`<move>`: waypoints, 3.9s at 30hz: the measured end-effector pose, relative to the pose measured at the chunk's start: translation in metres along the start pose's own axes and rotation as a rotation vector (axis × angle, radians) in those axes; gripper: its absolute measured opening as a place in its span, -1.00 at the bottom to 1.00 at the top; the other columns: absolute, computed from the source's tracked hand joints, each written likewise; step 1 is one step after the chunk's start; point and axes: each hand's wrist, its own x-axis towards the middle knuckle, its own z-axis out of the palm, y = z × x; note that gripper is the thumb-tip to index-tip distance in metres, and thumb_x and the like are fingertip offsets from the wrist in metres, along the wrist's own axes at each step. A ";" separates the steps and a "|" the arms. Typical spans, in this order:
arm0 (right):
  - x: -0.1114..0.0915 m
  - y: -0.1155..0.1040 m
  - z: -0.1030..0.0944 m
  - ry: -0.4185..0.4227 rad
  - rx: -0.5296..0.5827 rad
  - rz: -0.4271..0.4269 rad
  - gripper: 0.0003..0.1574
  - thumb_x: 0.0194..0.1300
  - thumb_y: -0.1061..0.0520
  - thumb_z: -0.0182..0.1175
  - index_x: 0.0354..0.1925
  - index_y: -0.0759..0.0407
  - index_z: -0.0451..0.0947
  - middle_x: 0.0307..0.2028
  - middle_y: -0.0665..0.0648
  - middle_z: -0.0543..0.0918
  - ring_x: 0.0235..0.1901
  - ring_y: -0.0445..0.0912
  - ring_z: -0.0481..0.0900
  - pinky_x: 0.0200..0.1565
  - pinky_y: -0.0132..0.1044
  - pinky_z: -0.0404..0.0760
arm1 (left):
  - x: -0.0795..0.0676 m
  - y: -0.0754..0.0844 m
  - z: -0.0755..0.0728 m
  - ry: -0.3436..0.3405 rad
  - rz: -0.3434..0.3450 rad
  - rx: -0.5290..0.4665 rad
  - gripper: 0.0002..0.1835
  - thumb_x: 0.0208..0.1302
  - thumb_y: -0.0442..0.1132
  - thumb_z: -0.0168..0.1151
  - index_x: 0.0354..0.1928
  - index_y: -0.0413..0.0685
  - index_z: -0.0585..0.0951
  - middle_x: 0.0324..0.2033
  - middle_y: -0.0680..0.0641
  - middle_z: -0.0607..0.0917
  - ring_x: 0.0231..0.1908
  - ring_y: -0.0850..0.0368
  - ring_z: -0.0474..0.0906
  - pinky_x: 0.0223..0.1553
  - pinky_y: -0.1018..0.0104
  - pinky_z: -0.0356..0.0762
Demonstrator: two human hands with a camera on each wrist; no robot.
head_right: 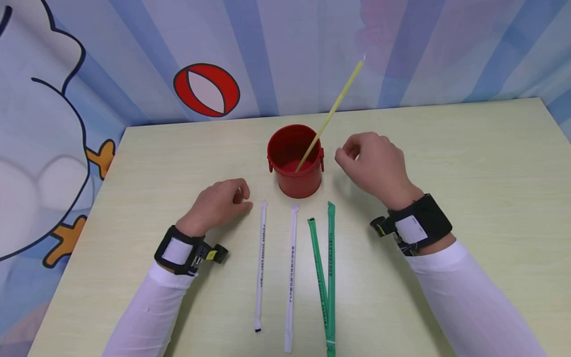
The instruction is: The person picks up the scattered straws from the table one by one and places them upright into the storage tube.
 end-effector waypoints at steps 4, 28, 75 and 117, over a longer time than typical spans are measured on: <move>-0.008 0.009 0.001 -0.150 -0.048 0.022 -0.61 0.27 -0.04 0.02 -0.28 0.21 0.63 -0.36 0.14 0.66 -0.54 -0.04 0.44 -0.56 -0.17 0.40 | 0.000 0.000 0.000 0.000 -0.001 0.001 -0.84 0.16 -0.12 0.22 -0.31 -0.01 0.49 -0.55 -0.02 0.49 -0.53 0.10 0.39 -0.50 0.27 0.29; -0.030 0.036 0.013 -0.427 -0.111 0.077 -0.65 0.30 0.04 -0.06 -0.35 0.24 0.57 -0.65 0.03 0.42 -0.63 -0.09 0.34 -0.57 -0.23 0.28 | -0.001 0.000 0.000 -0.005 -0.010 -0.004 -0.83 0.16 -0.11 0.22 -0.30 -0.01 0.49 -0.53 -0.02 0.49 -0.53 0.09 0.40 -0.49 0.28 0.29; -0.032 0.039 0.017 -0.383 -0.125 0.083 -0.63 0.30 0.05 -0.06 -0.33 0.28 0.58 -0.66 0.05 0.39 -0.63 -0.07 0.33 -0.58 -0.22 0.25 | -0.011 0.031 0.011 -0.077 0.018 0.053 -0.58 0.16 -0.06 0.17 -0.83 0.02 0.45 -0.83 0.12 0.22 -0.72 0.23 0.24 -0.68 0.35 0.09; -0.034 0.039 0.018 -0.386 -0.126 0.081 -0.60 0.30 0.06 -0.05 -0.24 0.33 0.60 -0.62 0.07 0.45 -0.61 -0.06 0.35 -0.57 -0.22 0.27 | -0.008 0.022 -0.035 0.309 0.022 -0.175 -0.73 0.19 -0.17 0.03 -0.62 -0.01 0.58 -0.76 0.01 0.38 -0.68 0.10 0.32 -0.67 0.31 0.14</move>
